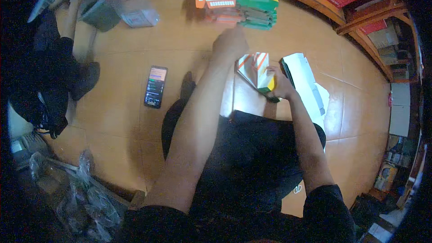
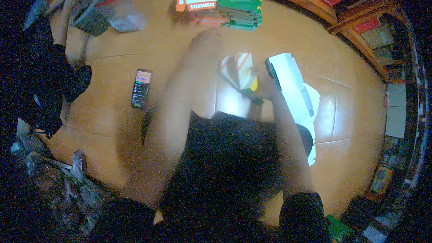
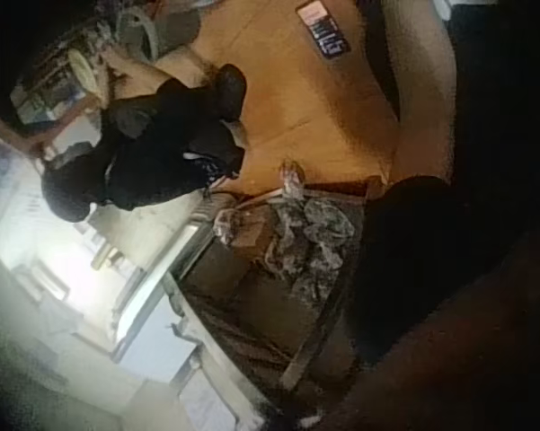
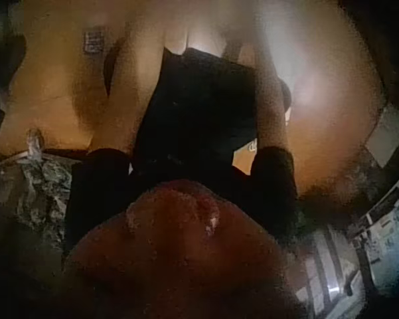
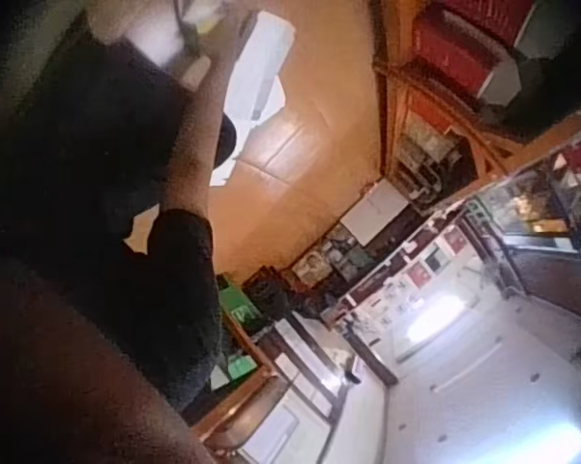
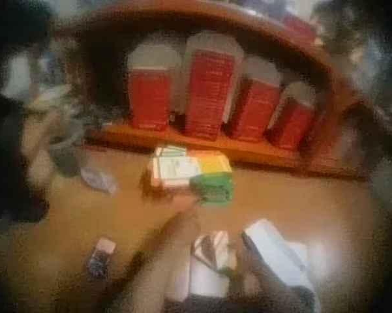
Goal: The person sits on the floor and folds flat-packed cardboard pieces into small rectangular boxes. They repeatedly pick up a piece, fold the sides, and tuck the flaps to form a box, then place the finished box on a growing stack. A second person is visible in the background working with a container.
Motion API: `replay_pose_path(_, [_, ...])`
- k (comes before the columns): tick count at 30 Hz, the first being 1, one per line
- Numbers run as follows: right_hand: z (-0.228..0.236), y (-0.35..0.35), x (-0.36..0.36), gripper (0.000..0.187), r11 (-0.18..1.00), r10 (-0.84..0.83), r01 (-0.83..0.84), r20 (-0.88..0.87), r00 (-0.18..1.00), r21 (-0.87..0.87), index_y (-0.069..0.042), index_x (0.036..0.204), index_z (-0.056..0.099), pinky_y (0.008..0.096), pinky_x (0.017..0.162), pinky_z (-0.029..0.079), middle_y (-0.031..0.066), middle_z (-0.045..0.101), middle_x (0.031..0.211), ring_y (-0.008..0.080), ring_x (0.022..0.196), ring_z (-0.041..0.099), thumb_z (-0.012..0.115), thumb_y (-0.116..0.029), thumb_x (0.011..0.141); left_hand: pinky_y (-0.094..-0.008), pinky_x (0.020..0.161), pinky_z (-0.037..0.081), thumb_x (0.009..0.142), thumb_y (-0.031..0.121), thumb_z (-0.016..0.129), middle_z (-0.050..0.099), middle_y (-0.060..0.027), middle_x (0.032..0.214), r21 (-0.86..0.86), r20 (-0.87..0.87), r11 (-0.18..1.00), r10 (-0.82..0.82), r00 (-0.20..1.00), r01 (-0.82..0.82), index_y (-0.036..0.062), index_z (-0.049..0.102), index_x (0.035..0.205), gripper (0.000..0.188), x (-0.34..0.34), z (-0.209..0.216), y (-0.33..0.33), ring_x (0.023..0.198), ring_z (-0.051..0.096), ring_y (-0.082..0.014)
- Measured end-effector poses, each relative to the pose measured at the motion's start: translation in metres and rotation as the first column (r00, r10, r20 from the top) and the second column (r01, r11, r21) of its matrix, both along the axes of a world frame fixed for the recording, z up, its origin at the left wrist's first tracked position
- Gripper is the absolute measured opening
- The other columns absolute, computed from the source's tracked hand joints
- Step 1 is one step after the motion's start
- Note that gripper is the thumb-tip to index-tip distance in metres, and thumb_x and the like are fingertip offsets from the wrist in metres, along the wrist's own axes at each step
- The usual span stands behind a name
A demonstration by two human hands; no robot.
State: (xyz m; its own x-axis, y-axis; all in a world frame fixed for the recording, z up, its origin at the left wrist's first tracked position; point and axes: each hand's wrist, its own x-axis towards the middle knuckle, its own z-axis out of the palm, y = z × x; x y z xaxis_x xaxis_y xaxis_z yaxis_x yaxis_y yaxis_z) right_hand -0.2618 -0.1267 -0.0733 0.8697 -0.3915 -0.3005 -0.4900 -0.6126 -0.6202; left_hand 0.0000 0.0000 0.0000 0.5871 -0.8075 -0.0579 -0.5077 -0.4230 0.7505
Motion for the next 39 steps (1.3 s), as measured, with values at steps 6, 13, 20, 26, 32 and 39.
replay_pose_path(6, [-0.005, -0.015, -0.037, 0.101, 0.976, -0.123, 0.108, 0.068, 0.99, 0.191, -0.011, 0.142, 0.037, 0.0391, 0.109, 0.039, 0.0111, 0.051, 0.129, 0.0282, 0.127, 0.047, 0.082, -0.009, 0.051, -0.0473, 0.087, 0.054, 0.088, 0.021, 0.057, 0.069, -0.0227, 0.11, 0.079, -0.167, 0.893, -0.425, 0.889, 0.442, 0.0053, 0.068, 0.114, 0.033, -0.05, -0.09, -0.046, 0.104, 0.067, -0.0358])
replay_pose_path(13, [-0.019, -0.034, -0.024, 0.102, 0.894, -0.162, 0.149, -0.007, 0.987, 0.423, -0.015, 0.146, 0.035, 0.0375, 0.111, 0.034, 0.0097, 0.049, 0.13, 0.0272, 0.128, 0.045, 0.078, -0.007, 0.053, -0.0362, 0.058, 0.053, 0.089, 0.016, 0.066, 0.07, -0.0066, 0.082, -0.247, -0.577, 0.853, -0.511, 0.637, 0.461, 0.004, 0.071, 0.099, 0.016, -0.051, -0.131, -0.05, 0.073, 0.064, -0.0164])
replay_pose_path(20, [0.009, 0.001, 0.01, 0.103, 0.926, -0.323, 0.295, 0.094, 0.942, 0.235, -0.008, 0.152, 0.024, 0.0432, 0.116, 0.029, 0.0208, 0.042, 0.144, 0.0327, 0.14, 0.037, 0.08, -0.012, 0.066, -0.0331, 0.054, 0.054, 0.094, 0.025, 0.067, 0.07, -0.0076, 0.078, -0.12, -0.523, 0.907, -0.403, 0.751, 0.404, 0.0022, 0.07, 0.093, 0.023, -0.059, -0.122, -0.041, 0.061, 0.063, -0.0172])
replay_pose_path(26, [-0.012, -0.001, 0.001, 0.103, 0.977, -0.206, 0.209, 0.373, 0.905, 0.033, -0.003, 0.154, 0.011, 0.044, 0.12, 0.024, 0.021, 0.031, 0.15, 0.0327, 0.144, 0.03, 0.068, -0.001, 0.068, -0.0344, 0.063, 0.055, 0.1, 0.018, 0.057, 0.071, -0.0091, 0.091, -0.252, -0.751, 0.917, -0.387, 0.535, 0.309, 0.0025, 0.066, 0.101, 0.018, -0.076, -0.153, -0.044, 0.075, 0.065, -0.0176])
replay_pose_path(32, [-0.03, 0.008, 0.015, 0.099, 0.963, -0.243, 0.27, 0.485, 0.84, 0.014, -0.001, 0.15, 0.017, 0.0421, 0.119, 0.024, 0.0188, 0.032, 0.145, 0.0334, 0.142, 0.03, 0.068, -0.009, 0.065, -0.0352, 0.087, 0.052, 0.102, 0.02, 0.049, 0.068, -0.0115, 0.111, -0.065, -0.412, 0.951, -0.3, 0.86, 0.301, 0.0183, 0.047, 0.145, 0.043, -0.067, -0.172, -0.038, 0.097, 0.064, -0.0196])
replay_pose_path(39, [-0.03, 0.016, 0.008, 0.104, 0.935, -0.294, 0.355, 0.555, 0.778, -0.002, 0.004, 0.149, 0.015, 0.0445, 0.118, 0.024, 0.0237, 0.029, 0.145, 0.0369, 0.14, 0.03, 0.07, -0.02, 0.065, -0.0359, 0.07, 0.057, 0.087, 0.033, 0.067, 0.069, -0.0109, 0.109, 0.041, -0.758, 0.967, -0.134, 0.638, 0.252, 0.0176, 0.046, 0.145, 0.063, -0.06, -0.12, -0.04, 0.084, 0.069, -0.0216])
